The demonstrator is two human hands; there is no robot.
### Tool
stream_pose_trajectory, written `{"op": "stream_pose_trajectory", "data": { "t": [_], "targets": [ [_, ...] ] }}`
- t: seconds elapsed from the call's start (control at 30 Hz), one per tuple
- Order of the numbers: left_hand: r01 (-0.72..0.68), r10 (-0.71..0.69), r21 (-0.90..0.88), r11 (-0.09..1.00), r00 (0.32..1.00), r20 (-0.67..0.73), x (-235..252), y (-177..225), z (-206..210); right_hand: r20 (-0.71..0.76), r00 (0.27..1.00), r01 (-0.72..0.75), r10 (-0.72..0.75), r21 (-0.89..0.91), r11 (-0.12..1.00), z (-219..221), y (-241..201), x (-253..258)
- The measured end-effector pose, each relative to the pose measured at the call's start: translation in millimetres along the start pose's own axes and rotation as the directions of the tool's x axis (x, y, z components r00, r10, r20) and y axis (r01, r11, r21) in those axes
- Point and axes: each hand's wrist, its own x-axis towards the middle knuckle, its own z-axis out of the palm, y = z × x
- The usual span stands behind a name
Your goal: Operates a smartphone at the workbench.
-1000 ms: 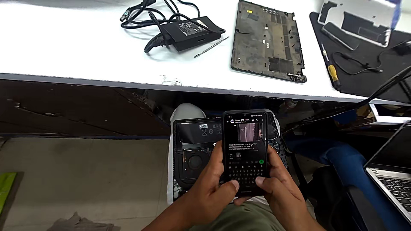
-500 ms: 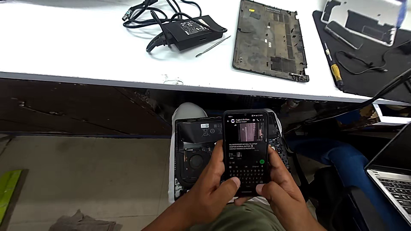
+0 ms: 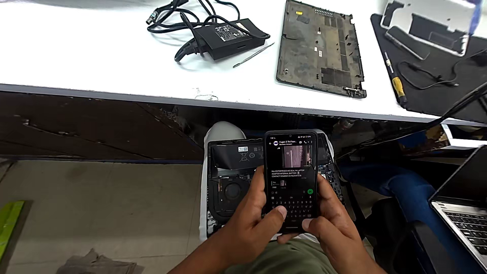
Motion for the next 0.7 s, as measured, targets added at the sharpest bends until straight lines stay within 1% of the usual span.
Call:
{"op": "stream_pose_trajectory", "data": {
  "t": [0.1,0.23,0.37,0.57,0.7],
  "targets": [
    [-0.011,0.012,-0.016,1.0,1.0,0.027,-0.9,-0.5,-2.0,-0.016,1.0,-0.003,0.003,-0.011,1.0,1.8,-0.6,-0.4],
    [-0.021,0.022,-0.023,1.0,0.999,0.05,-1.5,-1.1,-2.7,-0.007,1.0,0.008,-0.007,0.033,0.999,-1.1,1.9,1.6],
    [-0.051,0.05,0.004,0.999,0.996,0.073,-1.2,-1.8,-2.4,-0.076,0.997,0.002,0.001,0.044,0.999,0.6,1.2,4.1],
    [-0.037,0.036,0.004,0.999,0.996,0.081,-0.1,-1.1,-2.5,-0.086,0.996,-0.028,0.038,0.108,0.994,-0.5,-0.4,3.5],
    [-0.055,0.053,0.025,0.998,0.996,0.072,1.6,-2.0,-1.7,-0.111,0.994,-0.008,0.013,0.046,0.999,2.6,-1.4,5.1]
  ]
}}
